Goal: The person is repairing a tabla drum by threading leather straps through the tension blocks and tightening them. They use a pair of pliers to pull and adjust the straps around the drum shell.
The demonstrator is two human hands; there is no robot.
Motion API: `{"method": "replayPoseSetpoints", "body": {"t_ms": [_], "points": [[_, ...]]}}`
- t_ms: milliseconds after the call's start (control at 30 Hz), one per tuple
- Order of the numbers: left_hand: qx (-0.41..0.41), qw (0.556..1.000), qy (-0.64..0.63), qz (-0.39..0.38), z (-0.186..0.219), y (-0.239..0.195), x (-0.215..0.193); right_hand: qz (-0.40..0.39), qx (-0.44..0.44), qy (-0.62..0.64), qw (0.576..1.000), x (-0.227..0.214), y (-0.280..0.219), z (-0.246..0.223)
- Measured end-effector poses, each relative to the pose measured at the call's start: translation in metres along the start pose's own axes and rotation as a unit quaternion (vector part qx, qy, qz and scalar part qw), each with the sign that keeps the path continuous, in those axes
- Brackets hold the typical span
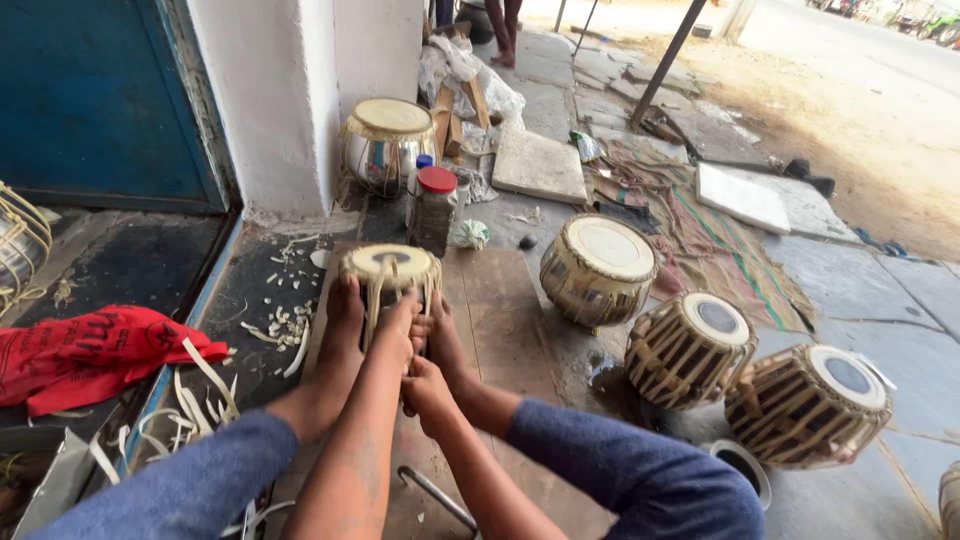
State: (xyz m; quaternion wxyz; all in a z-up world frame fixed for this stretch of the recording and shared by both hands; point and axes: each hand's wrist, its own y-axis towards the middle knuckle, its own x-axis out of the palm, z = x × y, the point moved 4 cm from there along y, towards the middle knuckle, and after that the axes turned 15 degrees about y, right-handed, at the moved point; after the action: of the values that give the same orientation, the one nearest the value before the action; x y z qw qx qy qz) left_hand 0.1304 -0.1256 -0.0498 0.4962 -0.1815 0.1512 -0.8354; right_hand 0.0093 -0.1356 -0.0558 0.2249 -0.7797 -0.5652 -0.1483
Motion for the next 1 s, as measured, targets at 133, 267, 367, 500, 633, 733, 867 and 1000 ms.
{"method": "replayPoseSetpoints", "body": {"t_ms": [133,267,367,500,633,733,867,1000], "points": [[0.087,0.996,-0.012,0.035,-0.05,-0.016,-0.009,-0.059,-0.137,-0.094,0.984,-0.021,-0.042,0.03],[0.155,0.985,-0.069,0.016,-0.059,-0.087,-0.045,-0.153,-0.198,-0.142,0.958,-0.028,-0.041,0.077],[0.063,0.994,-0.041,-0.079,-0.019,-0.101,-0.051,-0.132,-0.129,-0.224,0.957,-0.056,-0.054,0.116],[0.682,0.605,0.386,0.142,0.087,-0.149,-0.072,-0.215,-0.198,-0.411,0.863,-0.057,-0.006,0.082],[0.637,0.622,0.437,0.124,0.095,-0.16,-0.08,-0.022,-0.367,-0.478,0.798,-0.068,0.07,0.018],[0.618,0.637,0.447,0.108,0.1,-0.162,-0.082,0.066,-0.358,-0.462,0.808,-0.069,0.134,-0.011],[0.617,0.661,0.42,0.078,0.098,-0.162,-0.083,0.179,-0.334,-0.439,0.815,-0.05,0.166,-0.032],[0.566,0.701,0.428,0.067,0.1,-0.15,-0.088,0.206,-0.323,-0.35,0.855,-0.012,0.129,-0.052]]}}
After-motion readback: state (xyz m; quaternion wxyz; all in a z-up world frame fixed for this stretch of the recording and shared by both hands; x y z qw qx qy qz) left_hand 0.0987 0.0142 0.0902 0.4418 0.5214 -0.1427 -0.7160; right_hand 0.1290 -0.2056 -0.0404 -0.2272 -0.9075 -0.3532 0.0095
